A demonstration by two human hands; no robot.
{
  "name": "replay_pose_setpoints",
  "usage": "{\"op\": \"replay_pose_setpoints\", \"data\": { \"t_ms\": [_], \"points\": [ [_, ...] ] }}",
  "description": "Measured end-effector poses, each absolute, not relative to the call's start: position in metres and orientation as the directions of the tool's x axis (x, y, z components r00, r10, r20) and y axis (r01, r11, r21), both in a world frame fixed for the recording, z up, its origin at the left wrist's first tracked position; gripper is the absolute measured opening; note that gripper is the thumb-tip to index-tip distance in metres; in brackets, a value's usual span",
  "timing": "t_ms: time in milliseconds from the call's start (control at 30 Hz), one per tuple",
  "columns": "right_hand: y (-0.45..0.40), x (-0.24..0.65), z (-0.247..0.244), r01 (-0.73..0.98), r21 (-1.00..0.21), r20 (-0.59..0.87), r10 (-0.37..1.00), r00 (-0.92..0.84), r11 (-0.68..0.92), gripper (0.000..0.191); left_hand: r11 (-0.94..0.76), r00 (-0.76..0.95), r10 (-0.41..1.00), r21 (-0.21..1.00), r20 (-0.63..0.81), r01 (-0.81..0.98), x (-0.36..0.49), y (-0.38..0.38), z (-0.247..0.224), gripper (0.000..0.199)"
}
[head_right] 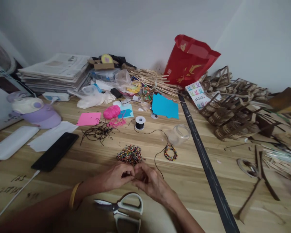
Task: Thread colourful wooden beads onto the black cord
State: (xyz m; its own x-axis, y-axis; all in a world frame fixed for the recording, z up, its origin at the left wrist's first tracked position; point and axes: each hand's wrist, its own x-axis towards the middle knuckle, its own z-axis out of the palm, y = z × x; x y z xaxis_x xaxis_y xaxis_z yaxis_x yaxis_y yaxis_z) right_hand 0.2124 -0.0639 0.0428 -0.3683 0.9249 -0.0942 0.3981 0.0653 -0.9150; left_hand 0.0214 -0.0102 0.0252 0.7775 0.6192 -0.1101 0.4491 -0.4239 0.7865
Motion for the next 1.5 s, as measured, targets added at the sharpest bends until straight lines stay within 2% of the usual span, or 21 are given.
{"op": "replay_pose_setpoints", "data": {
  "t_ms": [133, 400, 500, 667, 800, 933, 1067, 1233, 1367, 1500],
  "points": [
    [-0.060, 0.209, 0.023, 0.281, -0.959, -0.073, 0.942, -0.329, 0.024, 0.016, -0.451, 0.743, 0.665, 0.750, -0.080, 0.484, 0.022, -0.008, 0.030, 0.015],
    [-0.049, 0.208, 0.020, 0.304, -0.952, -0.067, 0.938, -0.341, 0.043, 0.019, -0.439, 0.722, 0.691, 0.772, -0.035, 0.459, 0.021, 0.000, 0.035, 0.016],
    [-0.043, 0.208, 0.024, 0.348, -0.936, -0.075, 0.940, -0.332, 0.048, 0.020, -0.428, 0.708, 0.706, 0.779, -0.029, 0.458, 0.020, 0.005, 0.042, 0.015],
    [-0.032, 0.209, 0.036, 0.433, -0.890, -0.008, 0.943, -0.331, 0.144, 0.023, -0.249, 0.631, 0.772, 0.873, -0.083, 0.419, 0.018, 0.012, 0.046, 0.011],
    [-0.029, 0.205, 0.040, 0.507, -0.836, 0.016, 0.934, -0.356, 0.208, 0.022, -0.223, 0.619, 0.784, 0.906, -0.053, 0.361, 0.016, 0.013, 0.039, 0.010],
    [-0.029, 0.209, 0.029, 0.530, -0.820, -0.003, 0.924, -0.381, 0.216, 0.017, -0.208, 0.609, 0.789, 0.897, -0.081, 0.389, 0.012, 0.014, 0.034, 0.009],
    [-0.029, 0.217, 0.019, 0.496, -0.858, -0.052, 0.937, -0.345, 0.135, 0.021, -0.284, 0.587, 0.809, 0.851, -0.034, 0.441, 0.006, 0.017, 0.030, 0.008],
    [-0.031, 0.221, 0.012, 0.314, -0.949, -0.028, 0.977, -0.213, 0.041, 0.030, -0.415, 0.649, 0.761, 0.768, -0.001, 0.488, 0.001, 0.019, 0.022, 0.008],
    [-0.036, 0.214, 0.001, 0.238, -0.970, 0.025, 0.993, -0.115, 0.052, 0.031, -0.585, 0.752, 0.657, 0.666, 0.055, 0.463, 0.001, 0.014, 0.017, 0.010],
    [-0.043, 0.209, -0.014, 0.307, -0.936, 0.163, 0.985, -0.057, 0.172, 0.020, -0.693, 0.800, 0.594, 0.555, 0.080, 0.459, 0.003, 0.008, 0.016, 0.009]
  ]
}}
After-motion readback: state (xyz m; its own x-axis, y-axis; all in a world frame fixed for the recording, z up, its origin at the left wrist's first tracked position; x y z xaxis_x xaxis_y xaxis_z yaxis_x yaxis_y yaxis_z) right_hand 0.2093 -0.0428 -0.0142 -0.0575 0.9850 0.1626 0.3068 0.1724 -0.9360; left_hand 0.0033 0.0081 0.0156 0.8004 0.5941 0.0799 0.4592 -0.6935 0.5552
